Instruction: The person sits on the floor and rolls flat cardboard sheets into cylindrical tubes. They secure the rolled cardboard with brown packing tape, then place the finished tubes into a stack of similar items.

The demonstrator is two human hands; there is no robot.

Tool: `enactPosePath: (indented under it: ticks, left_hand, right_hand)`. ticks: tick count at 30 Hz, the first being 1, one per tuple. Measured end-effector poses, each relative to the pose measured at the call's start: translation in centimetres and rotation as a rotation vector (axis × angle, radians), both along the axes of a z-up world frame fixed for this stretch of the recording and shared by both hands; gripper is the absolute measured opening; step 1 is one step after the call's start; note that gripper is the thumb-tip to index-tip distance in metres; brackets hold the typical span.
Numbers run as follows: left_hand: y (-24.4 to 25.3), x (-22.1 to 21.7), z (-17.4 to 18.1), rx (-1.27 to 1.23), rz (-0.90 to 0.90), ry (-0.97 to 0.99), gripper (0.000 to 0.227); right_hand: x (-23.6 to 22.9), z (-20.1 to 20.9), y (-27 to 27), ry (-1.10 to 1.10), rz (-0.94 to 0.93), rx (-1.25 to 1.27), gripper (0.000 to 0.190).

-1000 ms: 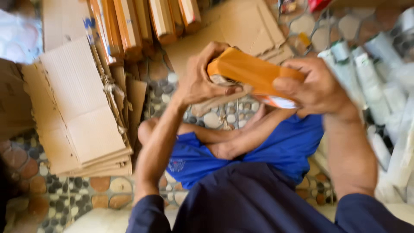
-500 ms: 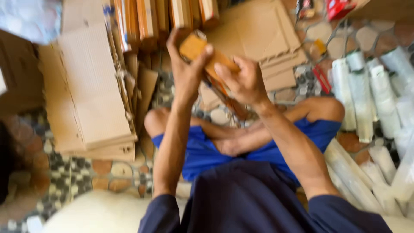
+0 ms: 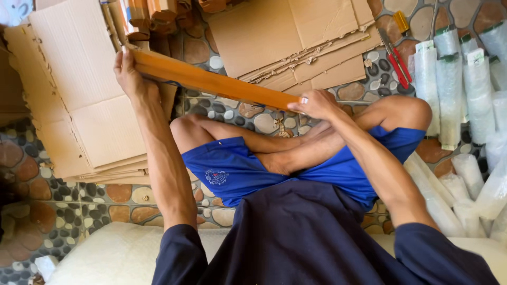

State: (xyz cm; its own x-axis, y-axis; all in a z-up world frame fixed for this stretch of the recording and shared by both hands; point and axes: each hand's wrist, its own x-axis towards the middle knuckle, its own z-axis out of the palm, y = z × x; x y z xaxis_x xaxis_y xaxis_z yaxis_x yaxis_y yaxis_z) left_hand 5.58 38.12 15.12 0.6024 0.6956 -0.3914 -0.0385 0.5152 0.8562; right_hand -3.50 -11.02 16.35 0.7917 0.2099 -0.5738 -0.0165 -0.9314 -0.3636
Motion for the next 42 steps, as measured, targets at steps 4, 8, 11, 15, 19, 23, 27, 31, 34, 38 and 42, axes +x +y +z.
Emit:
enactPosePath:
  ticks: [4,8,11,15,19,23,27,31,34,38,42]
  left_hand:
    - [-0.8,-0.8,-1.6,0.252,0.016,-0.017,0.05]
    - [-4.2,-2.7,-4.9,1.818,-0.279,0.564,0.057]
    - [-14.9,-7.5,-5.5,2.237,-0.979,-0.086,0.032]
    - [-28.4,-9.0,-11.9,2.225,-1.458,0.036,0.11]
    - [-34.7,-8.2,-20.5,2.231,-1.471,-0.041,0.064]
    - [-36.9,-9.3,-18.6,2.23,-1.482,-0.164,0.051]
    - [-35.3,-11.8,-17.0,2.198,-1.432,-0.15,0.046]
    - [-35.2,-11.5,-17.8,2.23,-1.311,-0.228,0.032]
    - [-35.7,-14.1,-14.0,2.288,-1.373,-0.187,0.051]
    - [-34.1,-13.4,-5.1,2.513,-1.475,-0.192,0.083]
    - [-30.0,-12.2,-4.2,2.458,-1.566,-0.26,0.091]
  right_hand:
    - [1.8,-0.7,3.1,0.156,-0.045,-0.219,0.073]
    - [2.9,0.1,2.2,0.153,-0.022,-0.092,0.071]
    - [2.7,1.4,2.1,0.141,-0.024,-0.103,0.063]
    - [3.2,-2.5,-1.8,0.048,0.047,-0.099,0.071]
    - [3.4,-1.2,-5.5,0.011,0.081,-0.146,0.074]
    - [3.5,-2.7,-8.1,0.115,0.048,-0.149,0.066]
    - [2.3,-2.2,-7.4,0.205,-0.029,-0.128,0.059]
    - [2.3,-4.7,-8.4,0.197,-0.141,-0.004,0.046]
    - [2.5,-9.8,-12.9,0.065,-0.34,0.088,0.03]
    - [7.7,-10.2,-20.5,-0.467,-0.811,-0.155,0.045]
    - [9.2,-10.9,-23.1,-0.196,-0.953,-0.332,0.092]
